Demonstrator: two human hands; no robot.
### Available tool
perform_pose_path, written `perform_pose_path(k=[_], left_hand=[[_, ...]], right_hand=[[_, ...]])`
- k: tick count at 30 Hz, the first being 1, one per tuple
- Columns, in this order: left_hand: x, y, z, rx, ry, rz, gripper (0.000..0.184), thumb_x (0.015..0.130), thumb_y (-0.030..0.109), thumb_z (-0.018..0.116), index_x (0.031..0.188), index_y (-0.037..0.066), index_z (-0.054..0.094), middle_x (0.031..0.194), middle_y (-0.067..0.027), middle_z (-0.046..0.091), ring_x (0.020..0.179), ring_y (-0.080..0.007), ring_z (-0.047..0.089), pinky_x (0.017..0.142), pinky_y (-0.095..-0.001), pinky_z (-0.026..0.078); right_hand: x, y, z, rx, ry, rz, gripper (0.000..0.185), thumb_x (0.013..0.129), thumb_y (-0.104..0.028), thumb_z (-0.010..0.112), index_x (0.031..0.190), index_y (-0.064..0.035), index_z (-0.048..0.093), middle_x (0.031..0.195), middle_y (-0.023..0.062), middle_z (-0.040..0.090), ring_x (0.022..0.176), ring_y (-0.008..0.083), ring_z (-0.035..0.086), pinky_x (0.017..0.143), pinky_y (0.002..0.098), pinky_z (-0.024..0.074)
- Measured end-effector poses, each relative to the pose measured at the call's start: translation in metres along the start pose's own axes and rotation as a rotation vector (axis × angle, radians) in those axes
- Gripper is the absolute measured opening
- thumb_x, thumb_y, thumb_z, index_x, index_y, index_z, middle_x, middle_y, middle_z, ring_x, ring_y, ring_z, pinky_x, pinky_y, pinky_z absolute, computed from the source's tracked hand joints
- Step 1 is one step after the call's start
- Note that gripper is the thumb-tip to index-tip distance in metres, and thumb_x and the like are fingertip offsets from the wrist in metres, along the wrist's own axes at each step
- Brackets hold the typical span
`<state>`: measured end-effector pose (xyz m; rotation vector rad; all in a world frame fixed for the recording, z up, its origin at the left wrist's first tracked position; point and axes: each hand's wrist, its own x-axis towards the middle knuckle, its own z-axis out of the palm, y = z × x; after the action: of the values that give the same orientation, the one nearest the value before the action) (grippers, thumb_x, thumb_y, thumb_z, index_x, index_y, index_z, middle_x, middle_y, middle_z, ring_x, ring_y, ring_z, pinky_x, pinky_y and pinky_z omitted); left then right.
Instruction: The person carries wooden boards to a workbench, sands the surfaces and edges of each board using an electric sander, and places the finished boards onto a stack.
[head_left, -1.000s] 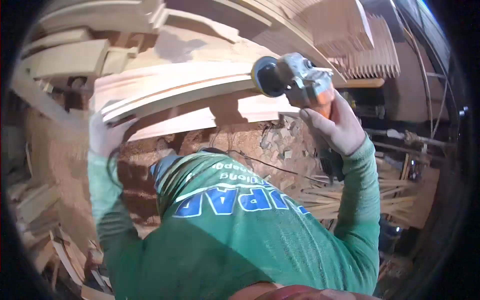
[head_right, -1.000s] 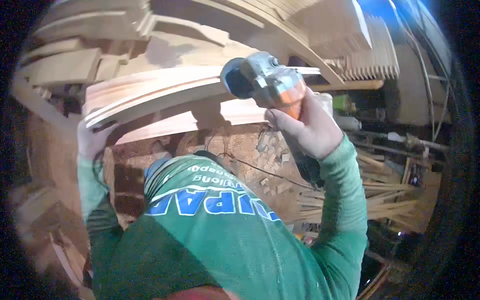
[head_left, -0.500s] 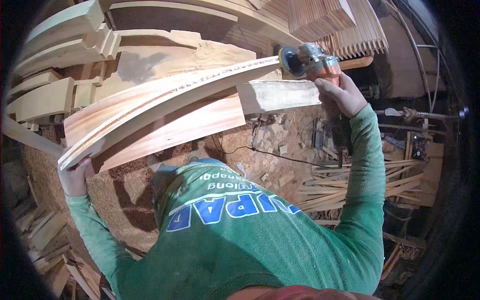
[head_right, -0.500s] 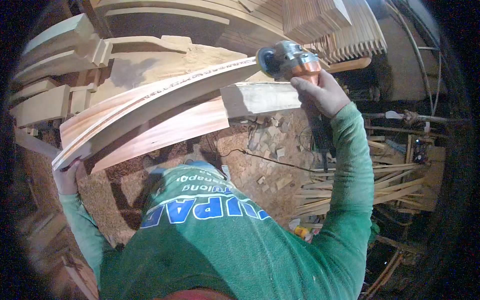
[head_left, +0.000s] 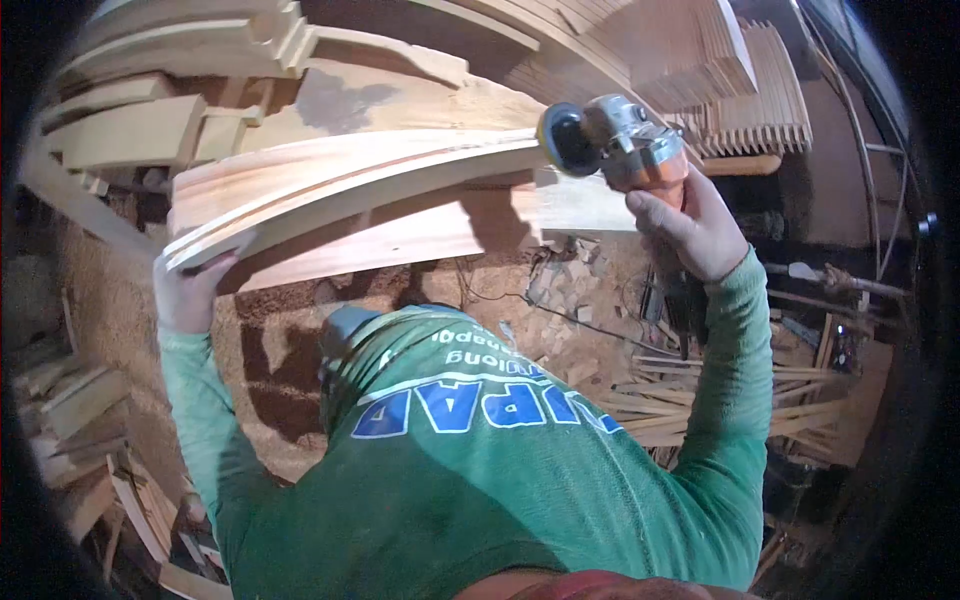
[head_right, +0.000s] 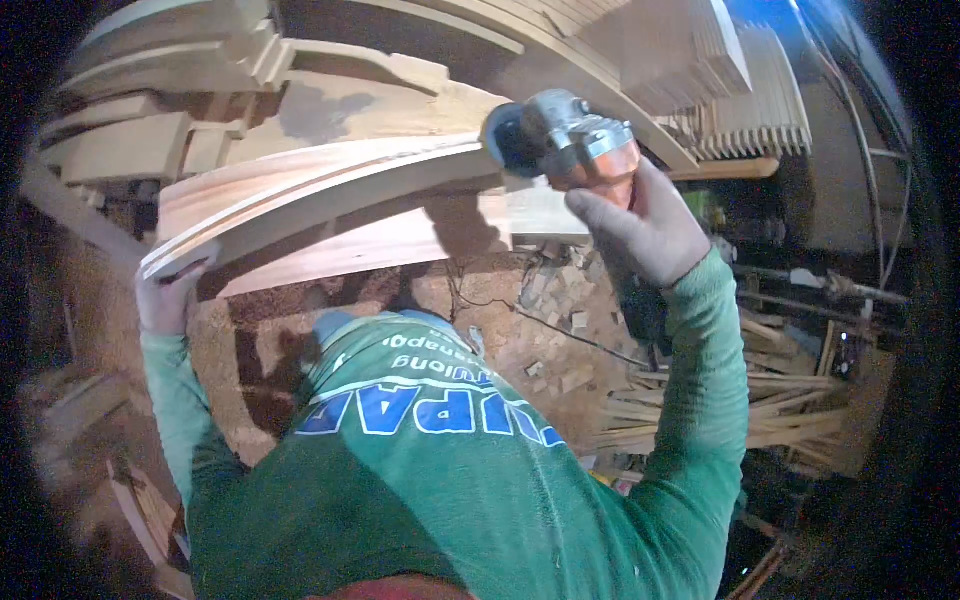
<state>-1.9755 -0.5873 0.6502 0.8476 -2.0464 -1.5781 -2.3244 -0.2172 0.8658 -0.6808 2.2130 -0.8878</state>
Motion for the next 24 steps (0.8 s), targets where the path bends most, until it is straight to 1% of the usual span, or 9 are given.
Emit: perform_pose_path(k=[2,6,11,14,16,17,19,21,24], left_hand=[[0.0,0.001,0.002,-0.062,-0.012,0.005,0.033,0.077,-0.003,0.081,0.108,-0.003,0.071,0.097,-0.0056,0.075,0.084,-0.0138,0.069,0.079,-0.0276,0.058],[0.003,0.001,-0.004,0.222,-0.069,0.09,0.035,0.078,0.001,0.083,0.111,0.0,0.07,0.098,-0.0086,0.077,0.091,-0.0133,0.071,0.083,-0.0295,0.058],[0.003,0.012,-0.004,-0.02,-0.119,0.092,0.039,0.079,0.001,0.083,0.115,-0.001,0.068,0.097,-0.0096,0.077,0.091,-0.0122,0.072,0.083,-0.0288,0.058],[0.005,0.012,-0.008,-0.014,-0.158,0.114,0.037,0.084,0.0,0.077,0.119,-0.001,0.067,0.098,-0.0098,0.077,0.086,-0.0159,0.073,0.079,-0.0289,0.059],[0.009,0.009,-0.015,0.175,-0.208,0.079,0.036,0.086,0.001,0.072,0.122,-0.002,0.066,0.1,-0.0098,0.077,0.084,-0.0205,0.074,0.078,-0.0291,0.059],[0.009,0.011,-0.016,0.155,-0.289,0.058,0.04,0.088,0.002,0.068,0.127,-0.001,0.065,0.11,-0.0129,0.074,0.094,-0.0268,0.072,0.088,-0.0325,0.058],[0.009,0.002,-0.011,0.099,-0.307,0.1,0.039,0.087,0.003,0.069,0.126,-0.001,0.065,0.111,-0.0127,0.074,0.097,-0.0255,0.071,0.09,-0.0329,0.056],[0.007,-0.017,0.004,0.011,-0.177,0.156,0.038,0.087,0.004,0.07,0.124,-0.001,0.066,0.112,-0.0125,0.073,0.101,-0.0242,0.07,0.093,-0.0334,0.055],[0.002,-0.056,0.021,-0.079,0.027,0.093,0.036,0.087,0.006,0.073,0.122,-0.002,0.066,0.114,-0.0122,0.073,0.106,-0.0222,0.069,0.096,-0.0341,0.053]], right_hand=[[-0.001,-0.021,0.04,-0.04,-0.01,-0.07,0.059,0.092,-0.02,0.075,0.14,0.0026,0.049,0.123,0.0101,0.065,0.109,0.0155,0.061,0.099,0.0324,0.0488],[-0.003,-0.078,0.109,0.048,-0.114,-0.095,0.067,0.091,-0.018,0.076,0.144,0.0061,0.043,0.128,0.0138,0.064,0.116,0.0191,0.061,0.103,0.0357,0.0477],[-0.005,-0.133,0.169,0.005,-0.242,-0.097,0.068,0.091,-0.001,0.072,0.149,0.0051,0.037,0.135,0.0138,0.058,0.12,0.0178,0.058,0.106,0.035,0.0469],[-0.003,-0.153,0.192,-0.087,-0.298,-0.164,0.067,0.091,-0.002,0.072,0.148,0.0052,0.038,0.135,0.0139,0.058,0.12,0.0177,0.059,0.106,0.0343,0.0473],[0.001,-0.157,0.208,-0.134,-0.284,-0.256,0.061,0.09,-0.012,0.073,0.14,0.0063,0.043,0.124,0.0178,0.063,0.112,0.024,0.064,0.1,0.0371,0.0499],[0.004,-0.154,0.216,-0.16,-0.273,-0.353,0.06,0.089,-0.021,0.074,0.134,0.0071,0.048,0.115,0.0222,0.067,0.104,0.0296,0.068,0.093,0.0397,0.0531],[0.01,-0.159,0.229,-0.272,-0.263,-0.544,0.059,0.086,-0.032,0.075,0.124,0.0071,0.053,0.096,0.0263,0.069,0.09,0.0395,0.071,0.081,0.0458,0.0557],[0.006,-0.174,0.235,-0.444,-0.303,-0.555,0.06,0.085,-0.029,0.076,0.126,0.0079,0.051,0.093,0.0249,0.069,0.088,0.0383,0.071,0.079,0.0444,0.056],[-0.002,-0.183,0.231,-0.528,-0.268,-0.369,0.061,0.086,-0.027,0.077,0.125,0.0092,0.048,0.086,0.0261,0.069,0.082,0.0391,0.072,0.076,0.0417,0.0574]])
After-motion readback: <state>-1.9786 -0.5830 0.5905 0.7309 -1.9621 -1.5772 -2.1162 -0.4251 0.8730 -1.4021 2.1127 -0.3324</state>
